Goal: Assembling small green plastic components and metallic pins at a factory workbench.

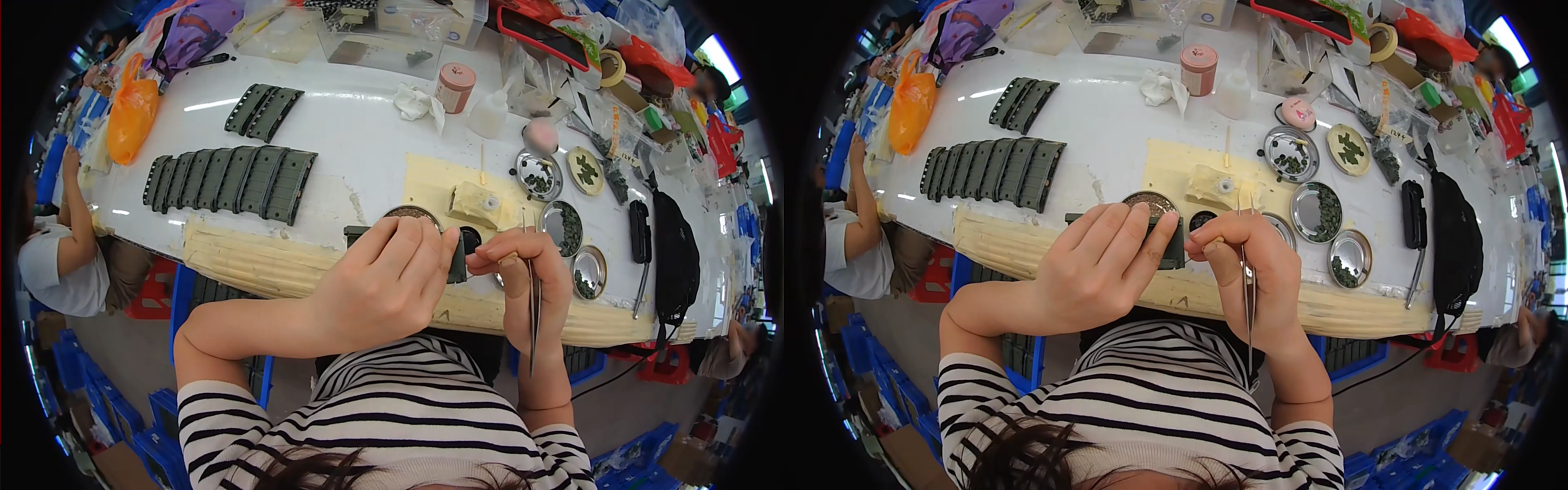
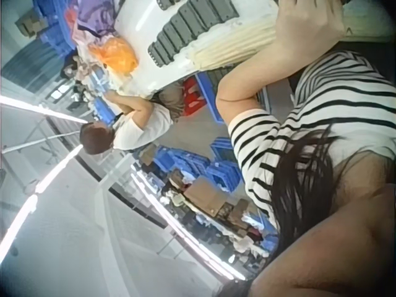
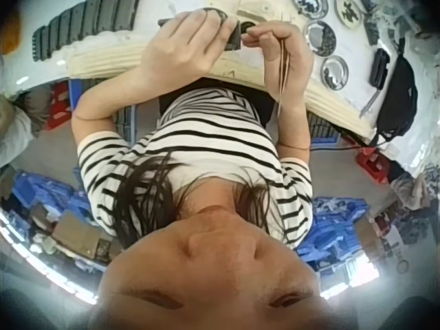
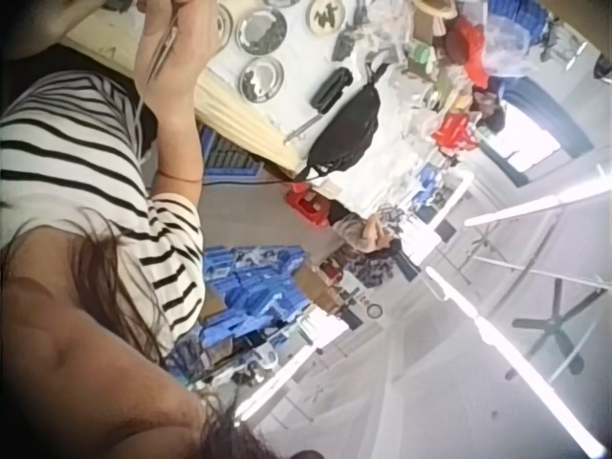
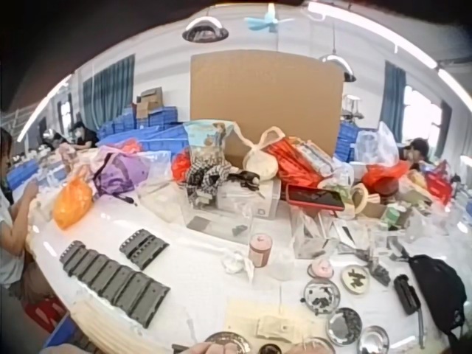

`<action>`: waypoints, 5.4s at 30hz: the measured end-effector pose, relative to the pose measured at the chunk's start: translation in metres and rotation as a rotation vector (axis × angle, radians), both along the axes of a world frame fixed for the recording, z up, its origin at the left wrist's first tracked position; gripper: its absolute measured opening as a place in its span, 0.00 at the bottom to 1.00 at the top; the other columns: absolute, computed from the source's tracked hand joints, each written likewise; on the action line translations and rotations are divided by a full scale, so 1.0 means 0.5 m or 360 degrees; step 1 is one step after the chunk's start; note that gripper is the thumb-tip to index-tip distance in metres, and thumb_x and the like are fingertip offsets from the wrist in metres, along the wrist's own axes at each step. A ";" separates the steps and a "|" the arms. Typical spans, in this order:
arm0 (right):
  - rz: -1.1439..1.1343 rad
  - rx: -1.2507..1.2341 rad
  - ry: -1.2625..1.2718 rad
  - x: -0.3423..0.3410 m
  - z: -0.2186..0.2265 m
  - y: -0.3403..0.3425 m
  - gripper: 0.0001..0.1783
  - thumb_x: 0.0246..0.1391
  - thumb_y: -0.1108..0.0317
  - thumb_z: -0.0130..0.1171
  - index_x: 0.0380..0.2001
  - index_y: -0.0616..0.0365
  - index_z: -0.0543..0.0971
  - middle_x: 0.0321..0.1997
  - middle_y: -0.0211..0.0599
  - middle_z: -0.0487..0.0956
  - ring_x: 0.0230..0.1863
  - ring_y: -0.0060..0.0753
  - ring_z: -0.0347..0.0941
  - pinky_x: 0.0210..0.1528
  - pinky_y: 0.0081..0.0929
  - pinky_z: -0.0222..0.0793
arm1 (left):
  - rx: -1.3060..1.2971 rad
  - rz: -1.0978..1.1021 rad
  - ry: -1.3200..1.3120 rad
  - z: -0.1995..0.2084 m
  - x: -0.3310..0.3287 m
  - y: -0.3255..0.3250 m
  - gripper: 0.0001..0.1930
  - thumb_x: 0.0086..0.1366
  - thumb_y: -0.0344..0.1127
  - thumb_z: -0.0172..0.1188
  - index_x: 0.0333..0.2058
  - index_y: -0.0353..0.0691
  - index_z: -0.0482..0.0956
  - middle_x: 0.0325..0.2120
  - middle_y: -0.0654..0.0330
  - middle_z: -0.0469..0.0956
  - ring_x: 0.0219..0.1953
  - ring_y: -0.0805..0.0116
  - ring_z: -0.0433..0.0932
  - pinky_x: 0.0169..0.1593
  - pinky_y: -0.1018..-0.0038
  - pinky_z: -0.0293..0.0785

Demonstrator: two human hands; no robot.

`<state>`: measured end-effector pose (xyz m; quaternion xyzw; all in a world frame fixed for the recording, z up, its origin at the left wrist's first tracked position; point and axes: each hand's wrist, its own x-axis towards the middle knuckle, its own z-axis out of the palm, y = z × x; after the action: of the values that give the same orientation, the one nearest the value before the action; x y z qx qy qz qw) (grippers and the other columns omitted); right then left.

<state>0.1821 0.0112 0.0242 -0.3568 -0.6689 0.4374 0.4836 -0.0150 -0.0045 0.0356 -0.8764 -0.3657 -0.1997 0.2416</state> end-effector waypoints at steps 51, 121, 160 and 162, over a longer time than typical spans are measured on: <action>-0.0054 0.0363 -0.0198 -0.005 0.001 0.001 0.07 0.49 0.83 0.60 0.33 0.63 0.76 0.31 0.41 0.79 0.31 0.34 0.74 0.34 0.24 0.70 | 0.0085 -0.0059 0.0048 -0.003 -0.012 0.005 0.20 0.50 0.30 0.57 0.44 0.34 0.81 0.36 0.50 0.78 0.36 0.59 0.77 0.43 0.67 0.78; -0.0201 0.0942 -0.0558 -0.016 0.009 -0.016 0.18 0.37 0.74 0.71 0.22 0.54 0.68 0.39 0.43 0.82 0.44 0.45 0.72 0.45 0.34 0.69 | -0.0813 0.0262 -0.1145 -0.020 0.031 -0.023 0.27 0.44 0.26 0.67 0.48 0.37 0.76 0.32 0.60 0.72 0.36 0.62 0.74 0.35 0.70 0.74; -0.0633 0.0704 -0.0901 0.042 -0.008 0.081 0.13 0.43 0.77 0.66 0.37 0.59 0.80 0.29 0.41 0.78 0.37 0.43 0.72 0.39 0.32 0.68 | 0.0229 0.0381 -0.0595 -0.038 -0.008 0.029 0.16 0.53 0.37 0.56 0.41 0.53 0.85 0.39 0.63 0.80 0.44 0.68 0.78 0.63 0.53 0.53; -0.0609 0.0736 -0.0924 0.041 -0.017 0.088 0.15 0.42 0.76 0.67 0.37 0.59 0.80 0.29 0.40 0.78 0.37 0.43 0.72 0.39 0.32 0.68 | 0.0266 0.0387 -0.0569 -0.039 -0.008 0.027 0.15 0.54 0.38 0.56 0.40 0.55 0.85 0.39 0.65 0.80 0.44 0.71 0.78 0.63 0.57 0.50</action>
<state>0.2025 0.0551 0.0154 -0.4651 -0.7798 0.0592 0.4149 -0.0190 0.0089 0.0161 -0.7535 -0.4878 -0.3507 0.2670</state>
